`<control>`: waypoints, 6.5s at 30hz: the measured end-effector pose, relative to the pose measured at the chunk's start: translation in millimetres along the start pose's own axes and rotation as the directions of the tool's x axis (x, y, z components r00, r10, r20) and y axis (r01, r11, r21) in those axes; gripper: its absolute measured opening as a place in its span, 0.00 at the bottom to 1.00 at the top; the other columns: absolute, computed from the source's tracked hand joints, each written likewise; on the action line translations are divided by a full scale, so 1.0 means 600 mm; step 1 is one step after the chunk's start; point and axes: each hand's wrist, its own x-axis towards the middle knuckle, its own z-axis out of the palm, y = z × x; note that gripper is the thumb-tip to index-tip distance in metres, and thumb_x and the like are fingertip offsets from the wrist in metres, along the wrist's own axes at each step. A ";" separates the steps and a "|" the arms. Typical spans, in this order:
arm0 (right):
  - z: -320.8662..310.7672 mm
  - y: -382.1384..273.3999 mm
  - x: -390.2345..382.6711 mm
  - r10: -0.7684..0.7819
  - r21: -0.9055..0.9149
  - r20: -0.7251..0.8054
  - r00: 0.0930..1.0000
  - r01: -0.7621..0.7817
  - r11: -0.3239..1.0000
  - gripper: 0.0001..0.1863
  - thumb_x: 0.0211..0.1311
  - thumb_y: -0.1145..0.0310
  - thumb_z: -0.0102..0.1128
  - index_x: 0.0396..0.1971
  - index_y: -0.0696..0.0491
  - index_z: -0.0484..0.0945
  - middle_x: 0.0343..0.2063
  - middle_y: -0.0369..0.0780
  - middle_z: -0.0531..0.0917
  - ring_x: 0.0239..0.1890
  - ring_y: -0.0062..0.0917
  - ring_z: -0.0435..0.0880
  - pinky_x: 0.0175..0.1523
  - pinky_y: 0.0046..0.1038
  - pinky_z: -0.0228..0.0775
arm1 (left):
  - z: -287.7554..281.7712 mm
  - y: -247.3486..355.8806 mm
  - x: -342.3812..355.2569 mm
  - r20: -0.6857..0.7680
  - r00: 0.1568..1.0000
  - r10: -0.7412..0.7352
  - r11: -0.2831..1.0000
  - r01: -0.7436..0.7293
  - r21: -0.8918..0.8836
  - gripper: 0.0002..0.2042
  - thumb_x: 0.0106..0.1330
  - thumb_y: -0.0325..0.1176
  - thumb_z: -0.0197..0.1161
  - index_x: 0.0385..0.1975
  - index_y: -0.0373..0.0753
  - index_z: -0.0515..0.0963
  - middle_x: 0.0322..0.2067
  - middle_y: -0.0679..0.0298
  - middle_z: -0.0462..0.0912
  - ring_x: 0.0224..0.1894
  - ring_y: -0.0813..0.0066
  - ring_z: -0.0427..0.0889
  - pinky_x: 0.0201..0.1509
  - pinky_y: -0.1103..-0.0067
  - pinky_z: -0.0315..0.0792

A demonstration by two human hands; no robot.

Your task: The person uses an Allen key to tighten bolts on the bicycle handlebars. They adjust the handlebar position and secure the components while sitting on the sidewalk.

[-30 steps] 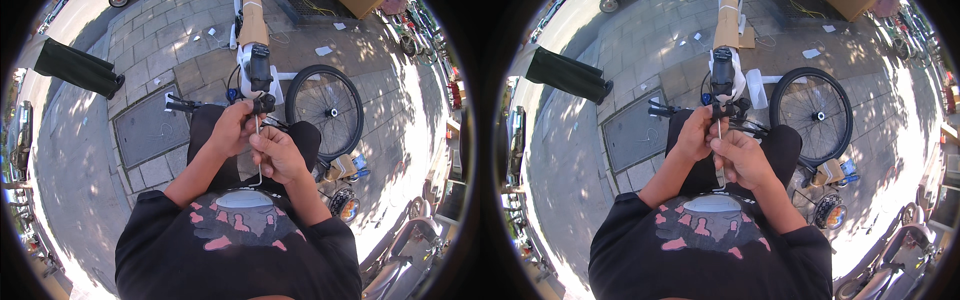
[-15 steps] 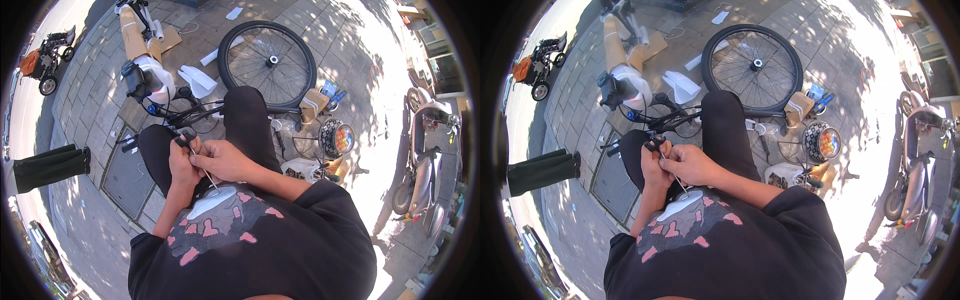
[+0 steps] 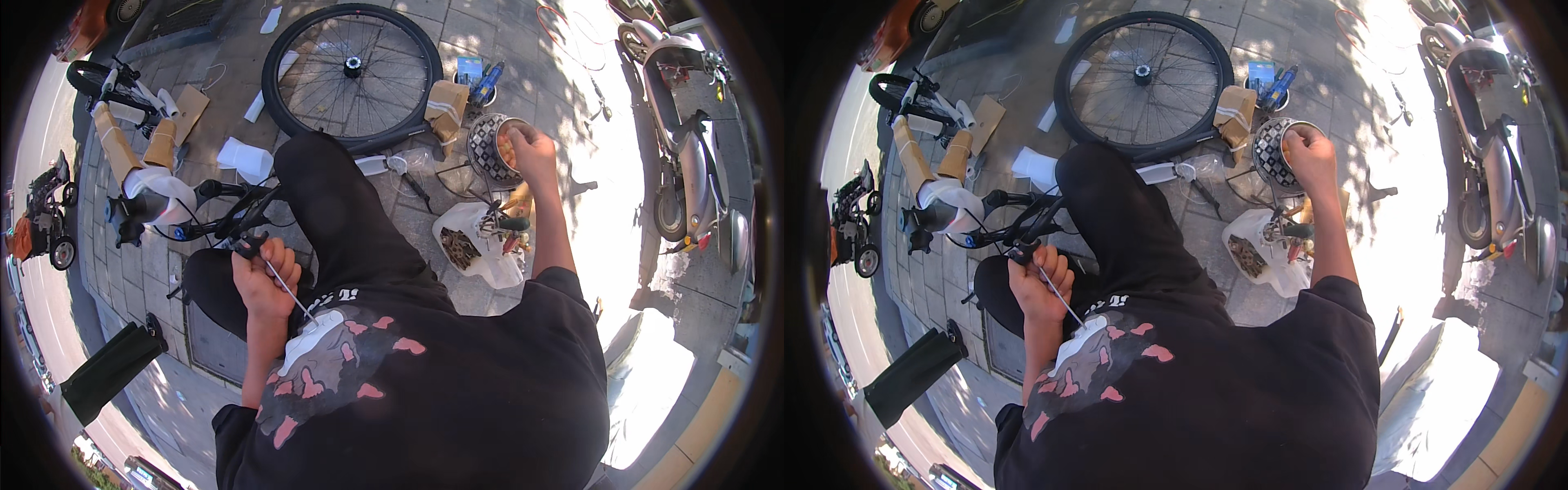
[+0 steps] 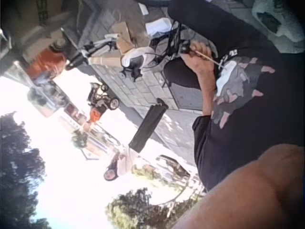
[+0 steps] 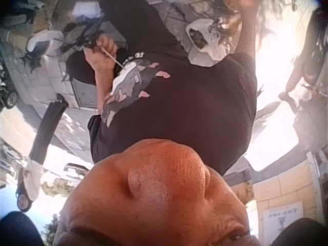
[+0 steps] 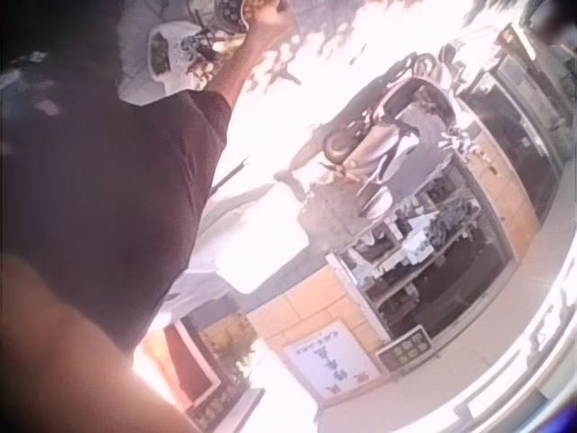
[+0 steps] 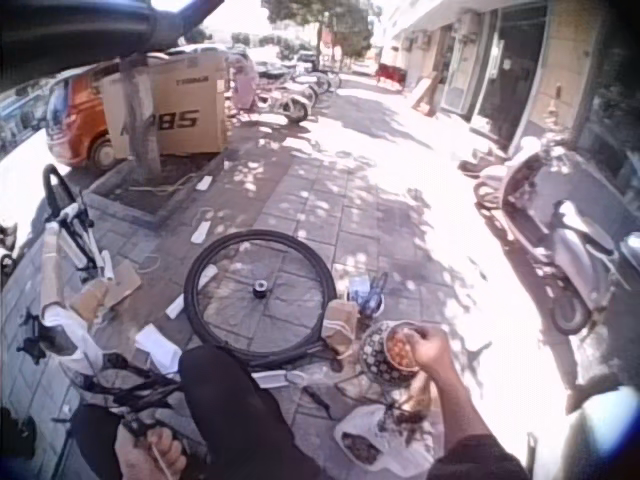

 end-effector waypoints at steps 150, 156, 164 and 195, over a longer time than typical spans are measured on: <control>0.365 -0.789 -0.258 -0.550 0.263 0.795 -0.257 0.962 -0.069 0.29 0.80 0.43 0.57 0.42 0.59 0.79 0.30 0.57 0.86 0.41 0.59 0.86 0.47 0.54 0.75 | 0.032 0.224 -0.072 -0.236 0.954 0.185 0.978 -0.203 -0.055 0.20 0.83 0.54 0.41 0.30 0.51 0.69 0.19 0.79 0.58 0.16 0.83 0.54 0.20 0.78 0.54; 0.364 -0.782 -0.244 -0.610 0.340 0.730 -0.309 0.938 -0.069 0.27 0.77 0.48 0.61 0.61 0.56 0.77 0.38 0.53 0.90 0.42 0.54 0.89 0.48 0.54 0.78 | 0.045 0.240 -0.070 -0.233 0.951 0.201 0.977 -0.211 -0.016 0.20 0.84 0.54 0.40 0.34 0.49 0.71 0.20 0.79 0.60 0.17 0.85 0.56 0.21 0.79 0.55; 0.345 -0.774 -0.259 -0.679 0.434 0.598 -0.426 0.884 -0.172 0.30 0.74 0.56 0.66 0.73 0.40 0.73 0.45 0.46 0.88 0.40 0.43 0.91 0.42 0.43 0.82 | 0.043 0.244 -0.075 -0.200 0.957 0.212 0.974 -0.223 -0.036 0.19 0.84 0.51 0.41 0.36 0.47 0.72 0.22 0.78 0.62 0.17 0.86 0.58 0.22 0.80 0.57; 0.301 -0.685 -0.343 -0.981 0.809 0.142 0.134 0.556 0.193 0.09 0.79 0.70 0.64 0.48 0.60 0.84 0.44 0.42 0.85 0.33 0.26 0.85 0.38 0.28 0.77 | 0.039 0.249 -0.069 -0.247 0.951 0.184 0.972 -0.213 -0.097 0.14 0.82 0.41 0.44 0.39 0.42 0.75 0.22 0.76 0.64 0.19 0.84 0.61 0.20 0.80 0.58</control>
